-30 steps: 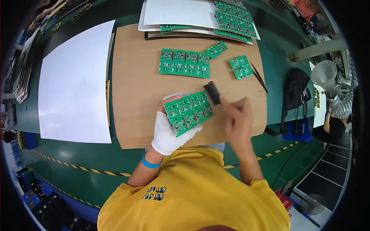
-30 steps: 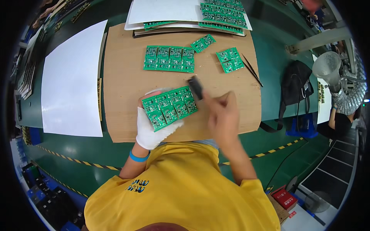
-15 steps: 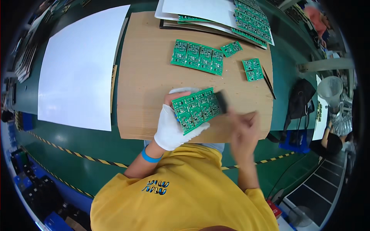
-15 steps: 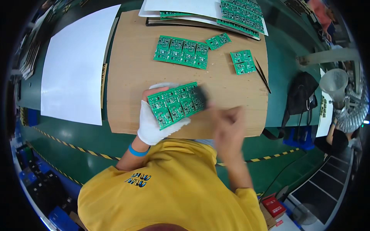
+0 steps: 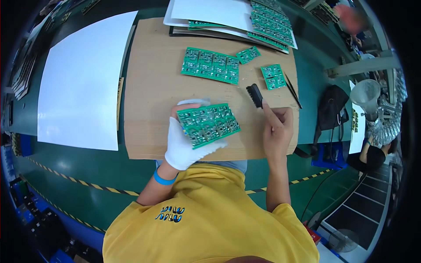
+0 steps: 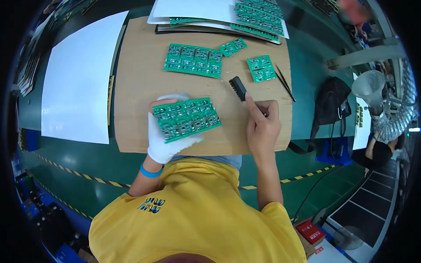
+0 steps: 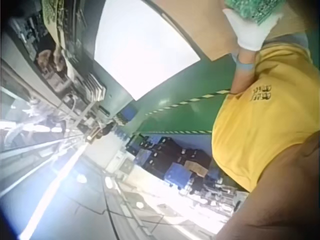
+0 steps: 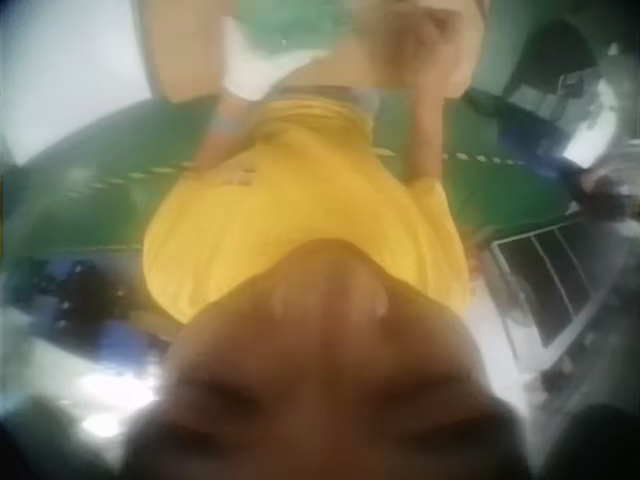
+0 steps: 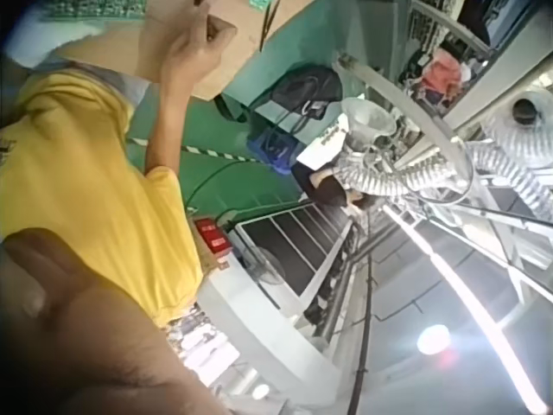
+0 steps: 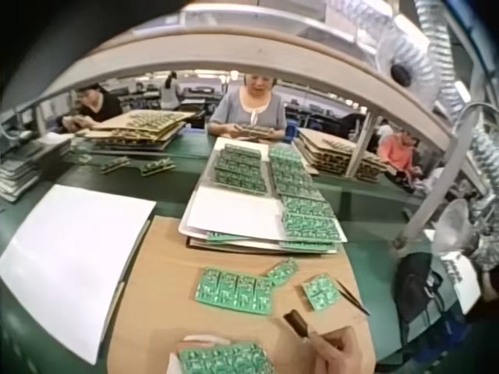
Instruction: Cleaning and inspecting circuit boards using a brush and tweezers at a manual assembly station.
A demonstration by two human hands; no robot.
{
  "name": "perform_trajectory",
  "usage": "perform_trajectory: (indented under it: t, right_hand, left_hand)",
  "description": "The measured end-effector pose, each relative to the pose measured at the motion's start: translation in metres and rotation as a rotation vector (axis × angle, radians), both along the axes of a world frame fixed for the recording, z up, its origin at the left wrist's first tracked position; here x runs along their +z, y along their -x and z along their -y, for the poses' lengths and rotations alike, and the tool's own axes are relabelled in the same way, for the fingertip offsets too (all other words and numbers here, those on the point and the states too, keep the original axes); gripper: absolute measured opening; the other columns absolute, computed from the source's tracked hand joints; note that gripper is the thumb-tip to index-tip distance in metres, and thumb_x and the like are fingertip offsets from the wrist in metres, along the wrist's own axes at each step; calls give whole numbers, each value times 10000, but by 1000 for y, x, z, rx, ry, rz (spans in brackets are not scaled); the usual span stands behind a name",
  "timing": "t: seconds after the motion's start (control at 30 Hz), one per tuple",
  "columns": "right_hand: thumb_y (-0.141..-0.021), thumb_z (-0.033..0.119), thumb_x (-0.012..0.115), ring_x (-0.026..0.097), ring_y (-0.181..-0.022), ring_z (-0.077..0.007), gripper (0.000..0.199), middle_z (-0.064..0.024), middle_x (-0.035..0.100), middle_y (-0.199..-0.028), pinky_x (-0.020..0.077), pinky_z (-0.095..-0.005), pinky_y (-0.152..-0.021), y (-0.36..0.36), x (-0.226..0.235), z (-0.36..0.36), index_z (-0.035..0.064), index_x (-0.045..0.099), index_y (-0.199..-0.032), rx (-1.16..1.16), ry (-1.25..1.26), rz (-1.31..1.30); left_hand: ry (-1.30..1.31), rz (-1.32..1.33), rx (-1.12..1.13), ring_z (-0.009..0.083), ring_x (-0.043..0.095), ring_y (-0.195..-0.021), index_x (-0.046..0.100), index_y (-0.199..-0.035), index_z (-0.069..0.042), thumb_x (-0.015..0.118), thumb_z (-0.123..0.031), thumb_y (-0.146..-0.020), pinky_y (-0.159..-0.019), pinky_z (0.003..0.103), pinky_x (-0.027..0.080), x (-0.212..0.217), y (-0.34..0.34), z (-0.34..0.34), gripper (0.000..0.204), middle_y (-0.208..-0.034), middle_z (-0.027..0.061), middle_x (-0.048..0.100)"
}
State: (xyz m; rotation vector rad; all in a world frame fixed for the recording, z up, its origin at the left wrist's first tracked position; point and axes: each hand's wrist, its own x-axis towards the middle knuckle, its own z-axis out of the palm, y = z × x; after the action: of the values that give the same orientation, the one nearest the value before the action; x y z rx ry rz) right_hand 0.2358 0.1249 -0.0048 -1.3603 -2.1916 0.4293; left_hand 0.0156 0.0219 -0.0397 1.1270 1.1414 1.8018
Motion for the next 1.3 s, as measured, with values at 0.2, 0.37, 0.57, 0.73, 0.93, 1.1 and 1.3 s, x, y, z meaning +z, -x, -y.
perform_trajectory:
  t: [0.2,0.37,0.57,0.73,0.93,1.1,1.3]
  right_hand:
    - [-854,53,713,485,-1362,-355,560,-209,539,-1420,390,-436,-1125,4,-5,11,70,615,-1406,318,-234,-142]
    - [-936,193,688,464,-1395,-345,696,-240,483,-1495,359,-454,-1168,63,-23,46,-86,398,-1504,422,392,-748]
    - [-962,135,633,438,-1433,-325,717,-265,452,-1518,352,-441,-1185,57,-34,22,-135,294,-1533,444,795,-1066]
    - [-966,70,591,443,-1433,-319,678,-270,435,-1536,358,-429,-1183,54,-38,25,-125,292,-1542,469,831,-1143]
    - [-975,57,573,487,-1396,-322,651,-272,475,-1502,382,-430,-1167,55,-34,27,-129,303,-1537,468,798,-1143]
    - [-972,80,607,568,-1321,-336,562,-245,551,-1449,424,-407,-1127,38,-26,28,-54,446,-1494,434,727,-921]
    - [-943,93,670,626,-853,-331,222,-146,661,-994,502,-423,-807,-15,-2,-73,11,660,-1149,-153,-534,199]
  left_hand:
    - [208,511,-55,217,599,-1185,443,-1265,-66,925,-60,-711,-996,326,509,-2,-1,1,735,-1157,83,600]
    - [347,354,181,101,587,-966,503,-1198,-71,722,-75,-938,-800,254,513,4,-2,-13,340,-1009,-1,590]
    - [330,397,129,22,415,-713,548,-1153,-94,493,-110,-1083,-602,207,379,-5,4,-11,91,-945,-40,557]
    - [350,390,154,5,372,-701,549,-1151,-94,495,-123,-1085,-579,199,333,-4,2,-11,91,-940,-45,544]
    - [320,410,140,42,498,-826,556,-1220,-81,537,-116,-1066,-719,213,437,-4,1,-12,159,-1017,-8,595]
    - [382,476,45,90,568,-992,557,-1286,-59,574,-100,-1044,-901,258,472,15,4,-10,247,-1117,29,632]
    - [312,450,49,109,589,-1057,550,-1319,-44,575,-89,-1037,-948,290,486,2,9,-5,286,-1191,42,636]
